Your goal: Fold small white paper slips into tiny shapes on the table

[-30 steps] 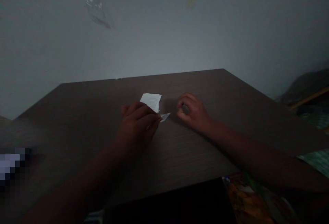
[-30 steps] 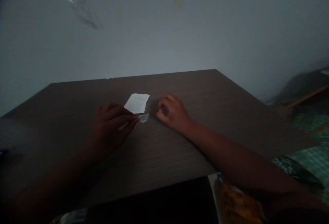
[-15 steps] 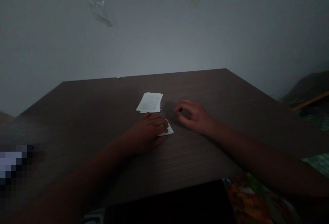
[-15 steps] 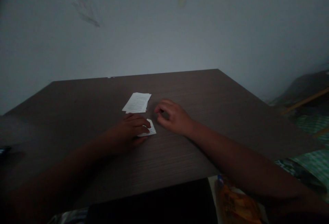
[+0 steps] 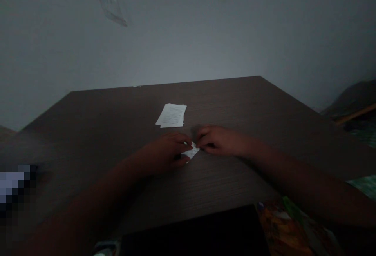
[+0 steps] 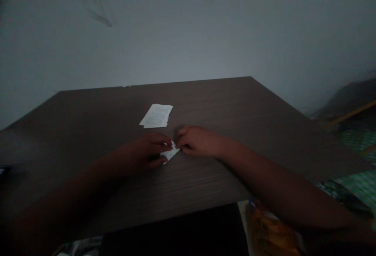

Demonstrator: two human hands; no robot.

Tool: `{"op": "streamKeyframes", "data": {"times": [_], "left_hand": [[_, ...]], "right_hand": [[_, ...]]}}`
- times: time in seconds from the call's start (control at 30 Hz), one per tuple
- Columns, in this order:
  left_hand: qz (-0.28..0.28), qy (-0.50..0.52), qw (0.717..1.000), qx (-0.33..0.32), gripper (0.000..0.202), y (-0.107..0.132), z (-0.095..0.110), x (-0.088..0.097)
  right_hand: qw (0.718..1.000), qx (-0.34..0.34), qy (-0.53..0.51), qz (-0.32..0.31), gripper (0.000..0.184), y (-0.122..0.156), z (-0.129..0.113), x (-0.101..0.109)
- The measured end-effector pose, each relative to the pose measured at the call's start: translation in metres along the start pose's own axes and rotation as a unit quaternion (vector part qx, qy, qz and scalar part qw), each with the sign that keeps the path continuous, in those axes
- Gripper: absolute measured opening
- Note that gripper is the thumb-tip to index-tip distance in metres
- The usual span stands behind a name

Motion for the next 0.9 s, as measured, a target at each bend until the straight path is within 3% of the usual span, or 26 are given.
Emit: {"op": "streamKeyframes", "data": {"times": [0.13,0.23,0.37,0.47,0.6,0.77,0.9], "left_hand": [[-0.004,0.02,1.0,-0.005,0.024,0.001,0.001,0.003],[-0.01,0.044,0.999,0.002,0.026,0.002,0.002,0.006],[0.0,0.049,0.999,0.016,0.028,0.004,0.004,0.007],[0.006,0.039,0.999,0.03,0.021,0.004,0.004,0.008],[-0.009,0.011,0.999,0.048,0.022,0.005,0.003,0.013],[-0.03,0.06,0.998,0.015,0.029,0.007,0.002,0.022],[-0.059,0.083,0.995,0.023,0.041,0.009,0.009,0.025]], "right_hand": [[0.999,-0.022,0.031,-0.037,0.023,0.005,-0.009,0.008],[0.998,-0.023,0.058,-0.029,0.021,0.006,-0.016,0.01],[0.991,-0.038,0.129,0.028,0.014,0.003,-0.03,0.002],[0.984,-0.03,0.176,0.004,0.009,0.0,-0.042,-0.009],[0.985,-0.053,0.165,0.004,0.01,-0.001,-0.051,-0.012],[0.982,-0.088,0.165,-0.023,0.019,0.0,-0.049,-0.01],[0.989,-0.097,0.106,0.019,0.013,-0.003,-0.038,-0.017]]}}
Point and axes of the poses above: each hand's wrist, its own y-axis away from the middle knuckle, its own x-axis out of the back of the hand, z = x × y, the point moved 2 cm from there along -y, towards the middle knuckle, and after that the axes turned 5 degrees about y, right-handed, at the moved point
